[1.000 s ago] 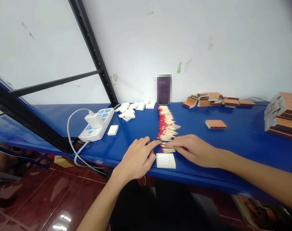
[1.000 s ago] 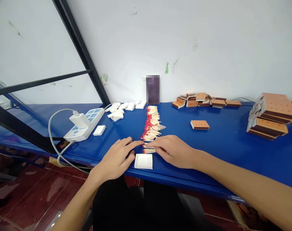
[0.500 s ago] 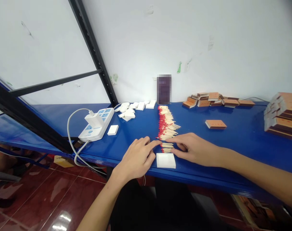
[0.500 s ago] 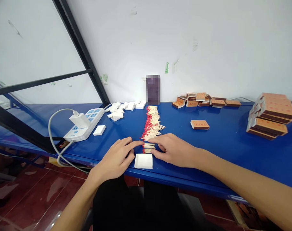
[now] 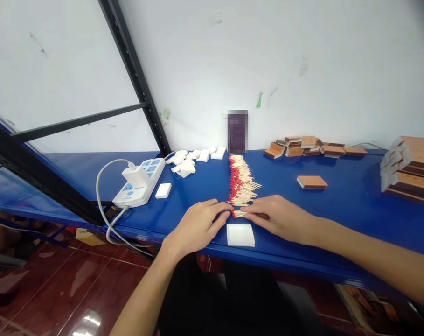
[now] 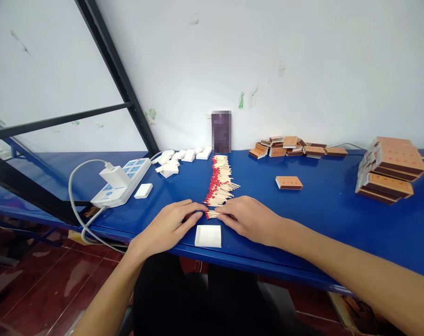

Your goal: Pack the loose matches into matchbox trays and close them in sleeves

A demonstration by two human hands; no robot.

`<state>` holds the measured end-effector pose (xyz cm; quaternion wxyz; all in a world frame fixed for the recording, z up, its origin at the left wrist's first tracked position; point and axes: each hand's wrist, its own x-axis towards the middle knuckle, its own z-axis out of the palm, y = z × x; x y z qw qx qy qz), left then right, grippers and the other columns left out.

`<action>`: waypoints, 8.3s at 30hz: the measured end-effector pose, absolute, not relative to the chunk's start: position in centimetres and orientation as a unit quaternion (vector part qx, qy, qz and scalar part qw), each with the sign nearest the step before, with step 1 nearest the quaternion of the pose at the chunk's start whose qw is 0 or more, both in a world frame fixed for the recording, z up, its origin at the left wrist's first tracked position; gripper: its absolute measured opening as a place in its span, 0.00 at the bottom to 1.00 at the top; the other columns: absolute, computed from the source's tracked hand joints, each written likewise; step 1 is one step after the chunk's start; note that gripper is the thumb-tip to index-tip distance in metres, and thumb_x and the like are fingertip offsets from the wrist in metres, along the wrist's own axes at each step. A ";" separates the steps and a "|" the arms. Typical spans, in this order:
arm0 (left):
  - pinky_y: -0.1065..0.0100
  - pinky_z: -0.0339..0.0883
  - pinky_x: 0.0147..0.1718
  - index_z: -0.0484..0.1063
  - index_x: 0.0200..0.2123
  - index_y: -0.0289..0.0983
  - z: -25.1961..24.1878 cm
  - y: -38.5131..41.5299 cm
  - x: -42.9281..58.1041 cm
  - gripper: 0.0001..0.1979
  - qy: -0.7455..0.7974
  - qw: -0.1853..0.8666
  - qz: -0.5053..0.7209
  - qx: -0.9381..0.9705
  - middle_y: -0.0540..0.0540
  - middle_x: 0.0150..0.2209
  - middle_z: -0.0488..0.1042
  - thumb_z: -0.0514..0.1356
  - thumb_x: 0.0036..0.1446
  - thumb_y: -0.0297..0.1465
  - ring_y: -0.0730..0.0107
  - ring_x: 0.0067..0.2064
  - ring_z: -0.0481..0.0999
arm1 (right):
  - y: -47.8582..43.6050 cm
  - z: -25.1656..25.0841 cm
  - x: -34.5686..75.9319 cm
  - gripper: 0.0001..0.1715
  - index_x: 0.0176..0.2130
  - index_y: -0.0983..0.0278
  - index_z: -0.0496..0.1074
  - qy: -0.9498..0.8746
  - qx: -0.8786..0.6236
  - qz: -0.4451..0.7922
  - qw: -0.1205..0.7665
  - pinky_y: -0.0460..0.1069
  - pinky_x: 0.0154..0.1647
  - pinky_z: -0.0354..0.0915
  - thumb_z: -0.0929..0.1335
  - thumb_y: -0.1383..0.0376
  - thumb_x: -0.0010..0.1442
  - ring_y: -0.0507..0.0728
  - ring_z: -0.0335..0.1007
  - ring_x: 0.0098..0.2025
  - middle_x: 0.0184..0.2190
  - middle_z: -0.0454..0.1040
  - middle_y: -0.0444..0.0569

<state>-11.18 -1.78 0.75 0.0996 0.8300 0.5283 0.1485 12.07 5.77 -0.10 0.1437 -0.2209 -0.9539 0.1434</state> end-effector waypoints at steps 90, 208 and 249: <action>0.66 0.58 0.27 0.72 0.33 0.39 8.8 -2.1 -8.4 0.11 0.461 0.131 -0.123 0.869 0.50 0.26 0.73 0.59 0.65 0.39 0.63 0.31 0.75 | 2.4 2.1 12.0 0.04 0.35 0.62 0.69 -0.943 -0.218 0.221 0.123 0.47 0.23 0.49 0.66 0.66 0.63 0.51 0.58 0.20 0.20 0.66 0.38; 0.54 0.58 0.48 0.68 0.62 0.46 -0.4 -2.5 -11.7 0.20 0.587 0.034 0.173 0.790 0.43 0.47 0.66 0.45 0.73 0.38 0.57 0.49 0.65 | 6.0 -0.3 12.7 0.23 0.55 0.58 0.77 -0.945 -0.272 0.101 0.154 0.49 0.38 0.68 0.61 0.67 0.67 0.57 0.79 0.38 0.42 0.83 0.47; 0.57 0.56 0.48 0.71 0.58 0.50 -0.1 -2.4 -12.1 0.21 0.546 0.082 0.185 0.813 0.47 0.44 0.64 0.51 0.69 0.26 0.61 0.47 0.66 | 6.1 -0.3 12.7 0.26 0.59 0.59 0.74 -0.947 -0.275 0.105 0.127 0.51 0.36 0.65 0.60 0.69 0.66 0.60 0.79 0.37 0.39 0.83 0.48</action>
